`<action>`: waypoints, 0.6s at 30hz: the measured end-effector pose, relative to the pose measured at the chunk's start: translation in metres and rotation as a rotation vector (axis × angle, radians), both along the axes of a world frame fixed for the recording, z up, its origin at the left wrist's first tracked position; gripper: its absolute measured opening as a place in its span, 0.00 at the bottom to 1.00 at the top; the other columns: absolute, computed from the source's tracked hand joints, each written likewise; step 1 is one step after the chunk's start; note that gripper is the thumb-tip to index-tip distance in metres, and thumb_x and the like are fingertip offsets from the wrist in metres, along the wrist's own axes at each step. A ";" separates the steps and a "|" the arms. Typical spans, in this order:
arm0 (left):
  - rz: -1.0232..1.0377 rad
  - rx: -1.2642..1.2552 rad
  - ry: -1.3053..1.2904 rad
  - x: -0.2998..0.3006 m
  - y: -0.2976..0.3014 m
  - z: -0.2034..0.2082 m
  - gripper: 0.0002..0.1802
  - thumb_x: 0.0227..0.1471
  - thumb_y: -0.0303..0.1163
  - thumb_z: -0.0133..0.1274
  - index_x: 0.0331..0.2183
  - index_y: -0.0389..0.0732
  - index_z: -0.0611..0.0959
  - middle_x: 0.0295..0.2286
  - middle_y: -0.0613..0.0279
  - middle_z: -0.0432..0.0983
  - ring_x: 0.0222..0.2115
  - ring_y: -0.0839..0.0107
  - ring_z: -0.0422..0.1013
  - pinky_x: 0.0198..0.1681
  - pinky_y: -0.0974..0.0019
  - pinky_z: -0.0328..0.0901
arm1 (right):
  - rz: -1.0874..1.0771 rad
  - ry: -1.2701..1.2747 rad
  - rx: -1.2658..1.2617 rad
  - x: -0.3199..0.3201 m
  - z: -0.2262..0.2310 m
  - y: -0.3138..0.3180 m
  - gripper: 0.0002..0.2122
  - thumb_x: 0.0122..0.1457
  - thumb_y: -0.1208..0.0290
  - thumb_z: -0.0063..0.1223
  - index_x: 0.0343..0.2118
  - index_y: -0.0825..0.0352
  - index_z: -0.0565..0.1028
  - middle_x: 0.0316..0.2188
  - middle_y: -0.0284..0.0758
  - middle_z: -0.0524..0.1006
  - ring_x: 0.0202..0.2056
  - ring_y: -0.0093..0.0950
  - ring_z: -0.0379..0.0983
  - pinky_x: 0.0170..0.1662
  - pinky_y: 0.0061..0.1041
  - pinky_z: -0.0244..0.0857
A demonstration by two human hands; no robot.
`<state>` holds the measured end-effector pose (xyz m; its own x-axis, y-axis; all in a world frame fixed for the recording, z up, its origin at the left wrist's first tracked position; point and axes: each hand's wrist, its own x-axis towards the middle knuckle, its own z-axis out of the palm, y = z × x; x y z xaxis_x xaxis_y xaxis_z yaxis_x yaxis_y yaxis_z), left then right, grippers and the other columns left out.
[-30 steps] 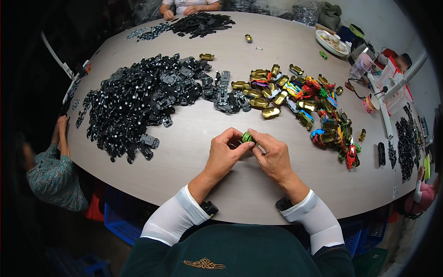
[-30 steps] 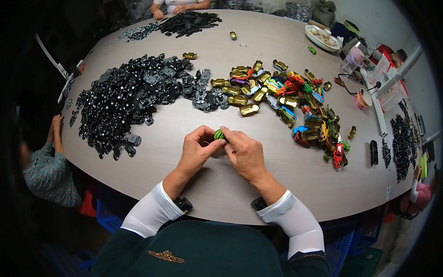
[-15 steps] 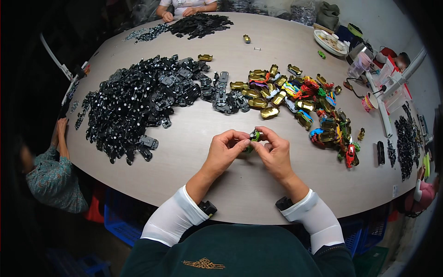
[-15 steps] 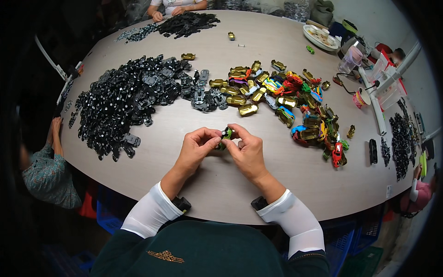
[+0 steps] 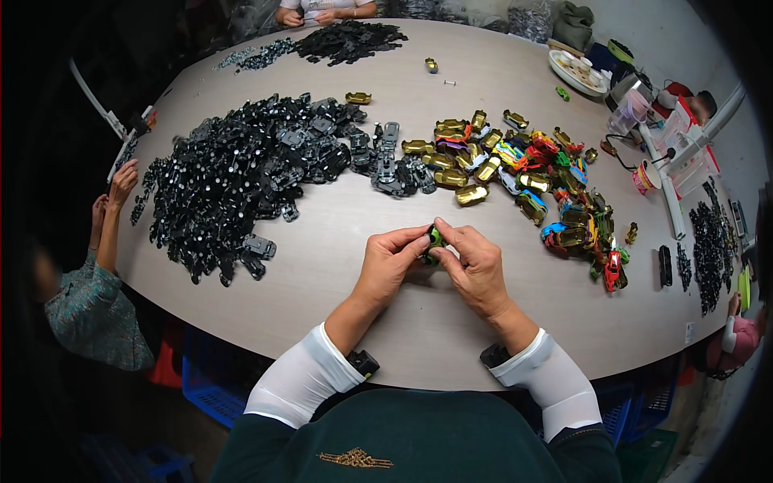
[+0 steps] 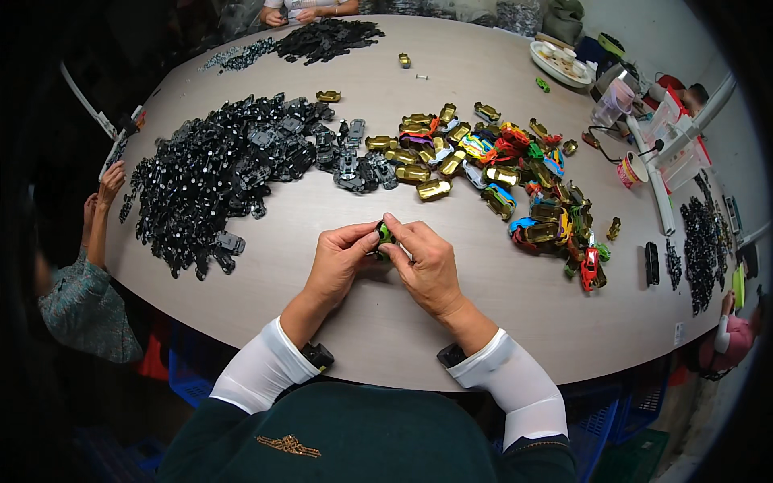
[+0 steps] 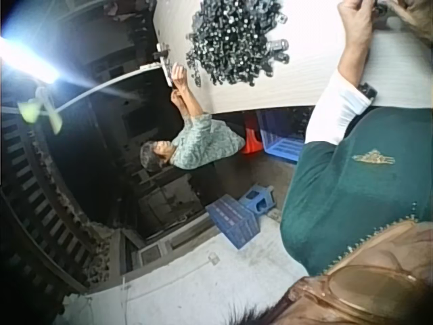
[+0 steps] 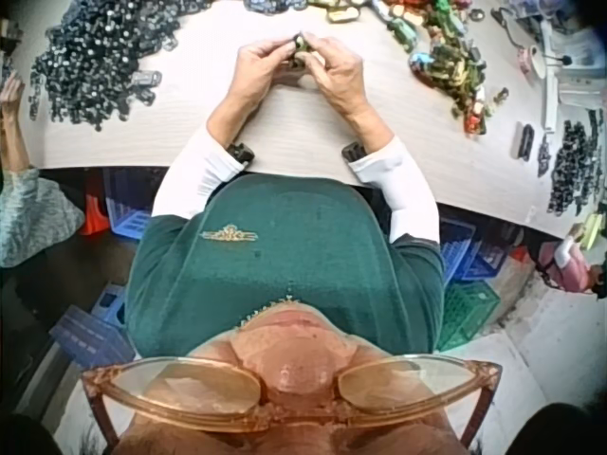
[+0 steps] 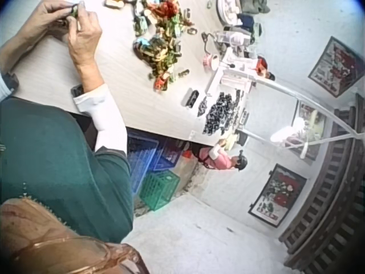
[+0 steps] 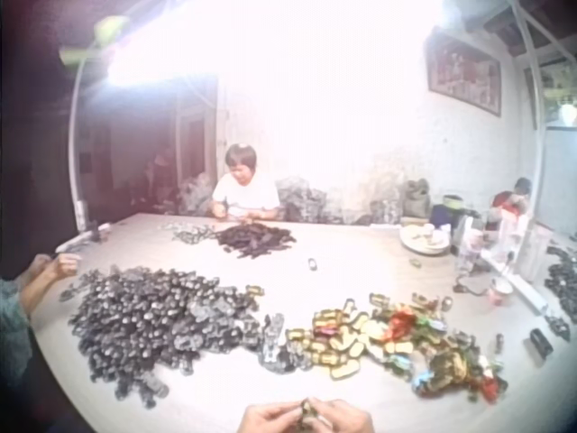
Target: The person assembles small toy cars by hand at a large table. They pick up a black chassis and a colored body, then snap the two parts together to form a complete car. The person repeats this process with various colored bodies, placing the finished cars into a pile on the table.
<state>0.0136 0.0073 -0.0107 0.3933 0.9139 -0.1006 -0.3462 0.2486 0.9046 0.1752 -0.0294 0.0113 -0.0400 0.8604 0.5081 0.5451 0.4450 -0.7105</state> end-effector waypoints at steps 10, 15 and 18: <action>-0.009 0.278 0.174 -0.001 -0.002 0.000 0.15 0.56 0.23 0.50 0.46 0.38 0.80 0.39 0.62 0.77 0.33 0.81 0.72 0.35 0.77 0.69 | 0.023 0.012 0.043 0.000 -0.006 -0.001 0.21 0.50 0.79 0.59 0.50 0.64 0.73 0.28 0.39 0.75 0.26 0.33 0.73 0.28 0.27 0.67; -0.050 0.272 0.114 0.001 0.000 0.004 0.17 0.54 0.22 0.53 0.47 0.34 0.78 0.39 0.61 0.76 0.34 0.80 0.71 0.37 0.75 0.69 | 0.037 0.274 -0.248 0.007 -0.008 0.001 0.21 0.52 0.78 0.59 0.50 0.68 0.72 0.27 0.33 0.76 0.19 0.19 0.69 0.20 0.18 0.60; 0.002 0.117 0.050 -0.004 0.004 0.008 0.18 0.52 0.22 0.55 0.46 0.33 0.77 0.36 0.62 0.76 0.33 0.79 0.71 0.37 0.76 0.68 | 0.036 0.602 -0.596 0.008 0.001 0.003 0.21 0.52 0.78 0.60 0.50 0.72 0.70 0.28 0.30 0.76 0.17 0.12 0.64 0.17 0.12 0.55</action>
<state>0.0097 0.0109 -0.0026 0.3891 0.9211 -0.0126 -0.3000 0.1396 0.9437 0.1828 -0.0267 0.0121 0.0597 0.9945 -0.0864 -0.0088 -0.0860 -0.9963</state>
